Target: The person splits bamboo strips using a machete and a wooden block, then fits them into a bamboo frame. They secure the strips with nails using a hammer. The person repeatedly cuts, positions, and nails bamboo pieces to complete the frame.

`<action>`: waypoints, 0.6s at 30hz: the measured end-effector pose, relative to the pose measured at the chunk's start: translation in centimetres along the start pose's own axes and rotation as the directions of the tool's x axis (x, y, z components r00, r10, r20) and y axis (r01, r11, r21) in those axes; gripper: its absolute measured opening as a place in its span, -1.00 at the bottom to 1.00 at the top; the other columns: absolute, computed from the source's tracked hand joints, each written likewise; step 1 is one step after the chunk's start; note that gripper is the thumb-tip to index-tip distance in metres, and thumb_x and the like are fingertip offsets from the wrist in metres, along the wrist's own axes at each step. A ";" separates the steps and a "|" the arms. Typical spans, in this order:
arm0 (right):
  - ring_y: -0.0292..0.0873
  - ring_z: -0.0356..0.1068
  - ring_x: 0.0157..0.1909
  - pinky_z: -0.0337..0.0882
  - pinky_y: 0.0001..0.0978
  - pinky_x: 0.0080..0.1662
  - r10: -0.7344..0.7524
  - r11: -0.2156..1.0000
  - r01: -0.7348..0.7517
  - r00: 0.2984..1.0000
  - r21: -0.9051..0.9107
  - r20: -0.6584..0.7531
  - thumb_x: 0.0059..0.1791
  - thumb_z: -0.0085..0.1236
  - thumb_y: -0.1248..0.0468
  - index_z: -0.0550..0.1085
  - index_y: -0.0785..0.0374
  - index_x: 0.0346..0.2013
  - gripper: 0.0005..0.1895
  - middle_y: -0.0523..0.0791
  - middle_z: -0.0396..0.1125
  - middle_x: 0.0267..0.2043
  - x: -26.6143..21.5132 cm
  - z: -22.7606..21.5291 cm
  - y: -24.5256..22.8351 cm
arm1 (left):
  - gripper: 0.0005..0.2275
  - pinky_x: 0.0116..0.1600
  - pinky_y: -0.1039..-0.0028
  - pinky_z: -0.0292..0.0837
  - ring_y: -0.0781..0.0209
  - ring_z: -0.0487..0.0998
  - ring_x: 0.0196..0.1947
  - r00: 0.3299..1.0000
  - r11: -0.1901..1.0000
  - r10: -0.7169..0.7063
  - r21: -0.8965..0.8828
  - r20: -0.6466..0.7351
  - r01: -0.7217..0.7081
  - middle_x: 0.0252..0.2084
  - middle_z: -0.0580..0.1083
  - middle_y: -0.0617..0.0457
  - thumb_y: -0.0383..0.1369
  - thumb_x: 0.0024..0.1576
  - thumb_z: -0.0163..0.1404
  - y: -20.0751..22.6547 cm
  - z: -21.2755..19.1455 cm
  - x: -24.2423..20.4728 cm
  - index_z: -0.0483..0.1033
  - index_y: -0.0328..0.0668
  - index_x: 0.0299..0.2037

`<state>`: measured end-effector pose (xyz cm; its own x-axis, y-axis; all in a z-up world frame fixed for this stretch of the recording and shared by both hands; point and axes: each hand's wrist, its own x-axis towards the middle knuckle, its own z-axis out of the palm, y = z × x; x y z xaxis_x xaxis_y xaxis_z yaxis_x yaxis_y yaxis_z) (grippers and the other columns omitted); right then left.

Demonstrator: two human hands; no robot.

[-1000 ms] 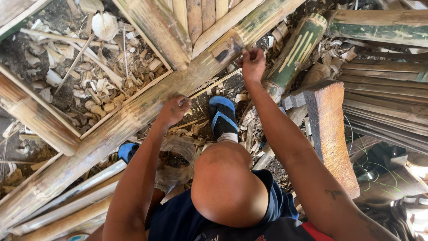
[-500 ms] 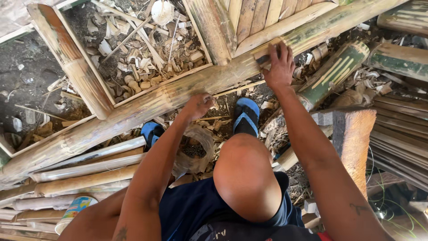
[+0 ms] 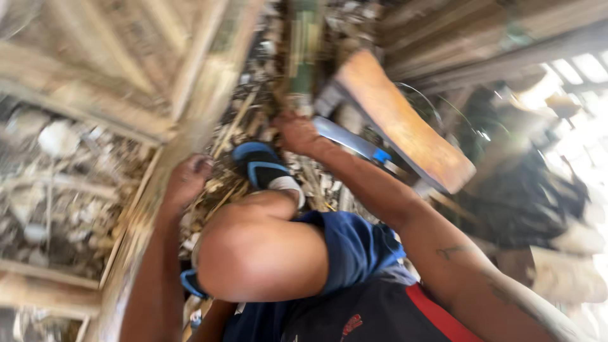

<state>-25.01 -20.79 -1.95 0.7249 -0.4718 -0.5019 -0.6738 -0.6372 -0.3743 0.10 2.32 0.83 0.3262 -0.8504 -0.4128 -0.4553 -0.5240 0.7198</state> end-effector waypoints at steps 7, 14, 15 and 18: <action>0.23 0.08 0.47 0.16 0.20 0.34 0.058 0.997 -0.074 0.801 -0.002 -0.596 -0.33 0.55 0.02 0.14 0.06 0.38 0.10 0.10 0.06 0.45 -12.9 -9.6 9.6 | -0.75 -0.02 0.29 0.50 0.04 0.63 -0.13 0.989 0.977 0.110 0.174 0.099 -0.126 -0.04 0.60 -0.09 -0.27 0.29 0.02 21.6 -7.0 3.8 0.56 -0.09 0.12; 0.26 0.03 0.42 0.09 0.32 0.33 0.461 0.887 -0.439 0.862 0.145 -0.211 -0.40 0.55 0.03 -0.13 -0.09 0.56 0.40 0.11 0.06 0.43 -18.0 -10.5 17.2 | -0.70 0.07 0.20 0.48 -0.04 0.62 -0.03 0.950 0.904 0.281 0.295 0.138 -0.310 -0.05 0.60 -0.19 -0.23 0.27 0.02 29.7 -7.6 1.6 0.56 -0.12 0.15; 0.27 0.04 0.42 0.10 0.33 0.33 0.447 0.893 -0.419 0.867 0.163 -0.219 -0.39 0.54 0.02 -0.10 -0.09 0.55 0.37 0.09 0.08 0.42 -18.1 -10.3 17.2 | -0.69 0.08 0.18 0.48 -0.06 0.62 -0.03 0.963 0.913 0.203 0.320 0.179 -0.252 -0.04 0.59 -0.18 -0.20 0.27 0.01 29.7 -7.7 1.1 0.55 -0.09 0.15; 0.23 0.10 0.39 0.08 0.32 0.34 0.381 0.922 -0.339 0.880 0.186 -0.284 -0.37 0.53 -0.01 -0.06 -0.07 0.55 0.33 0.06 0.16 0.35 -16.5 -13.5 16.7 | -0.68 0.11 0.14 0.46 -0.08 0.61 -0.01 0.976 0.915 0.046 0.382 0.214 -0.127 0.00 0.59 -0.16 -0.14 0.26 -0.02 30.2 -8.5 1.0 0.53 0.00 0.15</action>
<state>-46.26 -31.91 10.63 0.4221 -0.8309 -0.3626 -0.8938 -0.3145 -0.3198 -6.26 -13.94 26.91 0.1196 -0.8639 -0.4892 -0.7748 -0.3893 0.4980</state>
